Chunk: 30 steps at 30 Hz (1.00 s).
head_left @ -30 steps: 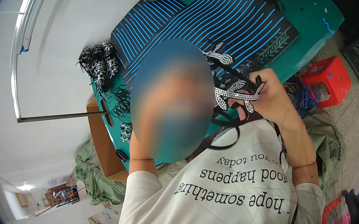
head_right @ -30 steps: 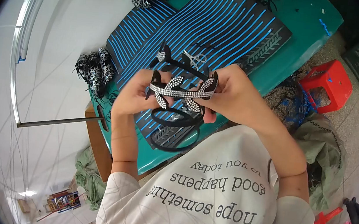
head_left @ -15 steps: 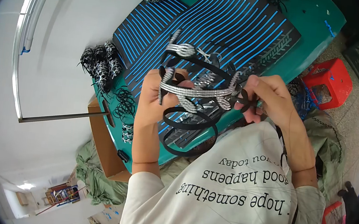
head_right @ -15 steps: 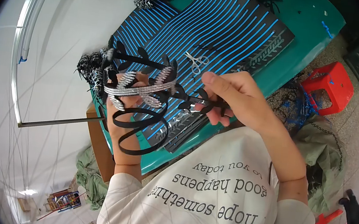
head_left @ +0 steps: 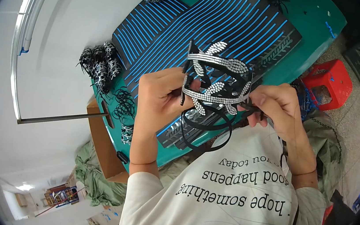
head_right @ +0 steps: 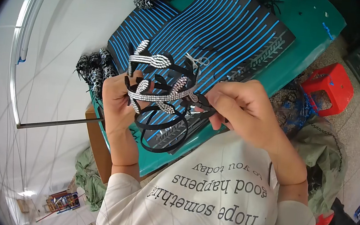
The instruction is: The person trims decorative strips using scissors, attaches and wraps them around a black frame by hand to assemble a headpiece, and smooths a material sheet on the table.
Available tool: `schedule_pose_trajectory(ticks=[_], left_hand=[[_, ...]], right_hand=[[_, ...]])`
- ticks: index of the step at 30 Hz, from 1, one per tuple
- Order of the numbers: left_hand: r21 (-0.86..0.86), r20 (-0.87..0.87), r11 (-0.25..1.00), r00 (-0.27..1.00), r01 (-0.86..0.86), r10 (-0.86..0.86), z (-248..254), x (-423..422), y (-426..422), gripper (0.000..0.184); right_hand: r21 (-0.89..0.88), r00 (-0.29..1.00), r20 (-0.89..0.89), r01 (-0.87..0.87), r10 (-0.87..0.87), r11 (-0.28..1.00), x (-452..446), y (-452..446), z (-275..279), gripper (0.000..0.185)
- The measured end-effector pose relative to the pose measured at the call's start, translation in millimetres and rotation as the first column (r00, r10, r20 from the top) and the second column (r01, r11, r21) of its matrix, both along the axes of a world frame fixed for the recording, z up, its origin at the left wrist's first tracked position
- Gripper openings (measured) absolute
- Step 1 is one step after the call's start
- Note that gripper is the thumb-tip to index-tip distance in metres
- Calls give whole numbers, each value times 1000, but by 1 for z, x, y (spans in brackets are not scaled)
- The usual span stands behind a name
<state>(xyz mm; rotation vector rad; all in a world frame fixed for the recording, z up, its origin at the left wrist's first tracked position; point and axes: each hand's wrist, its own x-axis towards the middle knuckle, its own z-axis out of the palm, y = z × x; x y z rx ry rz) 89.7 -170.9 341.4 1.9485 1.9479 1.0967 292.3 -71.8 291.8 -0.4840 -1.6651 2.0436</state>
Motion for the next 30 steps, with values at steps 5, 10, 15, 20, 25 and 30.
schedule_pose_trajectory(ticks=[5, 10, 15, 20, 25, 30], left_hand=[[6, -111, 1000, 994, -15, 16, 7, 7, 3, 24], [6, -298, 999, 954, -41, 41, 6, 12, 3, 24], [-102, -152, 990, 982, 97, -112, 12, 1, -1, 15], [-324, 442, 867, 870, 380, -216, 11, -31, 13, 16], [-281, 348, 842, 867, 460, -357, -36, -12, 12, 13], [-121, 625, 952, 767, 280, -146, -33, -3, 4, 16]], right_hand=[[-23, 997, -78, 13, -14, 1000, 0, -1, -1, 16], [-47, 999, 42, -1, 3, 999, -9, 0, 0, 9], [2, 995, 99, 15, -15, 1000, -18, 2, -9, 6], [89, 996, 58, 69, -75, 994, -18, 2, -13, 6], [184, 976, 217, -38, -4, 982, -25, 5, -9, 5], [-114, 970, -243, -3, -25, 993, -37, -3, -22, 15]])
